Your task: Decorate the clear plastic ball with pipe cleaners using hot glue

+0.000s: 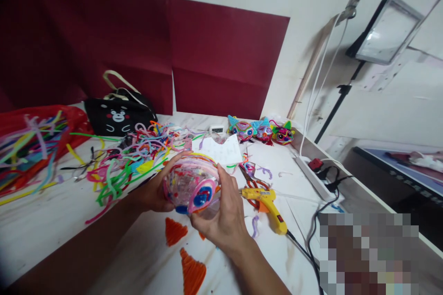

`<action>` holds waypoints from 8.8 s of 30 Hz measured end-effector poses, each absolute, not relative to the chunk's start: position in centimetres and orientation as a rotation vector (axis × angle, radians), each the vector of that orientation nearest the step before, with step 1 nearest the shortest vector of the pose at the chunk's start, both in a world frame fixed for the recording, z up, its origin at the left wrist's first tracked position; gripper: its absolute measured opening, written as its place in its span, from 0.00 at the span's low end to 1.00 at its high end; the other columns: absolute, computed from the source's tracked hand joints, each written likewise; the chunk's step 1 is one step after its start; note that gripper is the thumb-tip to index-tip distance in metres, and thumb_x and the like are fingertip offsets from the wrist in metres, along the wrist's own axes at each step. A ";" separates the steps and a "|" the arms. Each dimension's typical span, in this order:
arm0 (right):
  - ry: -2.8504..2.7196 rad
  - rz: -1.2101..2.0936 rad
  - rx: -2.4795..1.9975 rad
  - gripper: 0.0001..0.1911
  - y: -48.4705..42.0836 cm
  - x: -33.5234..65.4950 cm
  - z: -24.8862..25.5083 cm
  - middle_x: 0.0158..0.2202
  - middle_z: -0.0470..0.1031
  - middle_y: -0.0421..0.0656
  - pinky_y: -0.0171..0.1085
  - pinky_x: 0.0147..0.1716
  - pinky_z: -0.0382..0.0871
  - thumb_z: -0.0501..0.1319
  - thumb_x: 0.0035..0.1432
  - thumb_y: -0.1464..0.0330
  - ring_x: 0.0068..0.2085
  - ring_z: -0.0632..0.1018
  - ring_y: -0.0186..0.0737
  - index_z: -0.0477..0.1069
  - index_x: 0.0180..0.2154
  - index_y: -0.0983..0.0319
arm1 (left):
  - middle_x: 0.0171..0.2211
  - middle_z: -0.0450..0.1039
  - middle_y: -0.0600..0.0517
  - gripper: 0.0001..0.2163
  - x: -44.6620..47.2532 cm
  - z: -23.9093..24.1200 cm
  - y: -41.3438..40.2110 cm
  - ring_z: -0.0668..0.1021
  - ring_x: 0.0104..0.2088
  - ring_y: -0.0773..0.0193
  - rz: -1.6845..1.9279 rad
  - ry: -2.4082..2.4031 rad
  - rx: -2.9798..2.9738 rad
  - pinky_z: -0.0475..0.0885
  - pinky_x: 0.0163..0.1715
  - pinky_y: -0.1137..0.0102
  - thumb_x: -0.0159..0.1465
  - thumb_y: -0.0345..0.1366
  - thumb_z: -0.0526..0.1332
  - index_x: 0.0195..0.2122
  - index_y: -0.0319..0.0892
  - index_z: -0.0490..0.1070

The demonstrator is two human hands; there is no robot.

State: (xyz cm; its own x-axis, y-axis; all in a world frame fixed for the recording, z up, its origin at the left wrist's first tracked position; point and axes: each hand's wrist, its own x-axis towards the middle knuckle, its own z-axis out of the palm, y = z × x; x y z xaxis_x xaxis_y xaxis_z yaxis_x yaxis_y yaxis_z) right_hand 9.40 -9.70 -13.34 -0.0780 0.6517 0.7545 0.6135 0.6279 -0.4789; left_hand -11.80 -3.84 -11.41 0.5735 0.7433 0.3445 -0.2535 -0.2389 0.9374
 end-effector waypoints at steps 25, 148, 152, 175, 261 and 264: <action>-1.665 0.362 -1.146 0.48 -9.5 10.7 -12.9 0.63 0.66 0.52 0.51 0.52 0.73 0.68 0.51 0.63 0.54 0.74 0.51 0.50 0.69 0.57 | 0.65 0.63 0.39 0.49 -10.0 -10.8 -4.4 0.66 0.65 0.37 1.178 0.569 1.472 0.66 0.62 0.53 0.45 0.40 0.77 0.67 0.46 0.55; -1.709 0.474 -1.215 0.46 -9.5 11.5 -12.1 0.61 0.67 0.55 0.54 0.58 0.67 0.71 0.49 0.58 0.61 0.70 0.56 0.56 0.66 0.60 | 0.70 0.55 0.36 0.51 -10.3 -10.5 -4.7 0.66 0.65 0.37 0.894 0.788 1.770 0.64 0.64 0.49 0.49 0.45 0.76 0.70 0.42 0.50; -1.720 0.467 -1.200 0.47 -9.5 11.5 -12.1 0.61 0.66 0.56 0.54 0.56 0.69 0.71 0.49 0.58 0.60 0.71 0.56 0.56 0.66 0.61 | 0.70 0.54 0.36 0.54 -10.4 -10.7 -4.6 0.66 0.65 0.38 0.871 0.751 1.791 0.63 0.64 0.49 0.48 0.45 0.77 0.70 0.42 0.48; -1.822 0.190 -1.077 0.43 -9.7 11.4 -11.8 0.57 0.69 0.57 0.56 0.54 0.70 0.69 0.52 0.60 0.56 0.72 0.57 0.56 0.65 0.65 | 0.70 0.54 0.39 0.52 -10.2 -12.2 -4.0 0.64 0.67 0.39 0.993 0.745 1.949 0.64 0.65 0.50 0.48 0.41 0.76 0.70 0.44 0.48; -1.010 1.064 -1.056 0.16 -16.4 16.3 -11.4 0.18 0.64 0.33 0.30 0.21 0.50 0.63 0.63 0.53 0.20 0.58 0.29 0.72 0.43 0.58 | 0.65 0.64 0.39 0.54 -9.5 -12.2 -3.3 0.68 0.65 0.38 1.141 0.850 1.575 0.68 0.62 0.53 0.42 0.43 0.79 0.69 0.46 0.52; -1.044 0.974 -1.077 0.14 -17.3 17.1 -12.4 0.24 0.69 0.37 0.31 0.23 0.55 0.64 0.63 0.55 0.23 0.64 0.30 0.73 0.37 0.59 | 0.66 0.63 0.40 0.54 -9.4 -12.1 -3.2 0.69 0.64 0.37 1.168 0.847 1.522 0.66 0.63 0.52 0.40 0.45 0.79 0.68 0.47 0.54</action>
State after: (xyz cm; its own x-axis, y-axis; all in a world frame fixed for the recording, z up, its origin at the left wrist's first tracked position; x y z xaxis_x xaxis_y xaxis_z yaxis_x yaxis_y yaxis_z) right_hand 17.09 -17.30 -12.37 0.2246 0.9593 0.1713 -0.1044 0.1985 -0.9745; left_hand -9.42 -3.20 -12.14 0.2890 0.9218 0.2584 -0.0413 -0.2576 0.9654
